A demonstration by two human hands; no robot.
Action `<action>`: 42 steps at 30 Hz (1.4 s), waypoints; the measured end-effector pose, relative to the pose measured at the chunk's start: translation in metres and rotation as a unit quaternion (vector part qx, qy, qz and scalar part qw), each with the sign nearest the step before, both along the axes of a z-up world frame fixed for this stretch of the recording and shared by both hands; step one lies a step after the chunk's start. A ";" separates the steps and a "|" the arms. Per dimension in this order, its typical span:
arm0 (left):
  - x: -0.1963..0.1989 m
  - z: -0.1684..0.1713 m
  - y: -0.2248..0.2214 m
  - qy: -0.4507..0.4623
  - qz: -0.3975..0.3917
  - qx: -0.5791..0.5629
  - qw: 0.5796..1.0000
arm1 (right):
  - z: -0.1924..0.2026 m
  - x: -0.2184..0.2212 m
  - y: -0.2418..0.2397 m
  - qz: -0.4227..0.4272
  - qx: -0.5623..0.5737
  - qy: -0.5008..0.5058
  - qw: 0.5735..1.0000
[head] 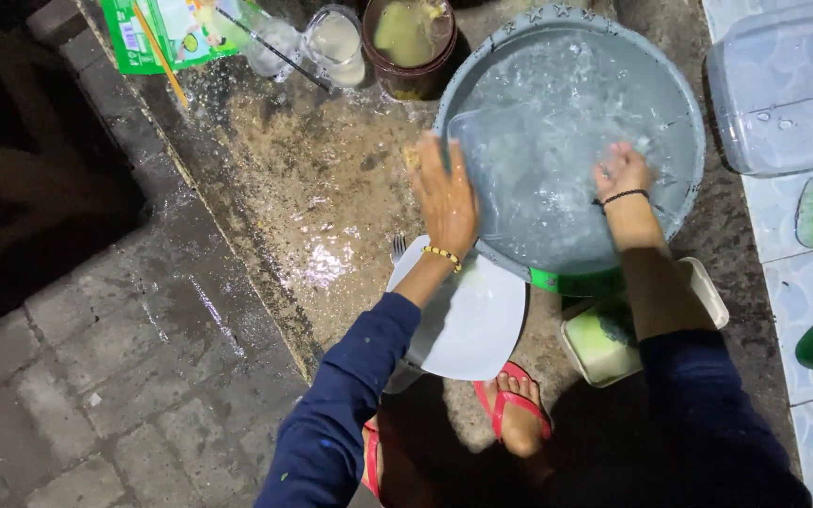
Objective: Washing and rinsing plastic food containers and lids in a basin of water.
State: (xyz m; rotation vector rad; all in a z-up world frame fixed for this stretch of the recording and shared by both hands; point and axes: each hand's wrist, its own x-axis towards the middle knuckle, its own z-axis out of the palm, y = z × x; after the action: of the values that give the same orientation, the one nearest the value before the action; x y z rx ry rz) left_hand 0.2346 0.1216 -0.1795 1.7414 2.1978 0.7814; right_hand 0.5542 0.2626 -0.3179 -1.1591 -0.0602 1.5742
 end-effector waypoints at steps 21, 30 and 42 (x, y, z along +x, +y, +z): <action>0.048 -0.159 0.062 -0.272 0.082 -0.173 0.943 | 0.104 -0.067 -0.052 0.385 -0.059 -0.710 0.587; 0.031 -0.080 0.054 -0.320 0.177 0.022 0.930 | -0.052 0.011 -0.003 0.336 0.079 -0.682 0.645; -0.054 0.059 0.054 -0.339 0.114 -0.013 0.934 | 0.137 -0.091 -0.005 0.062 0.037 0.008 0.997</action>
State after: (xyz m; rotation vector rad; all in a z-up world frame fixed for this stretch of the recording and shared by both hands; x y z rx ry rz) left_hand 0.1808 0.1761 -0.1208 0.9833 1.9068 1.1810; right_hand 0.4631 0.2576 -0.1807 -1.1025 -0.1810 1.6757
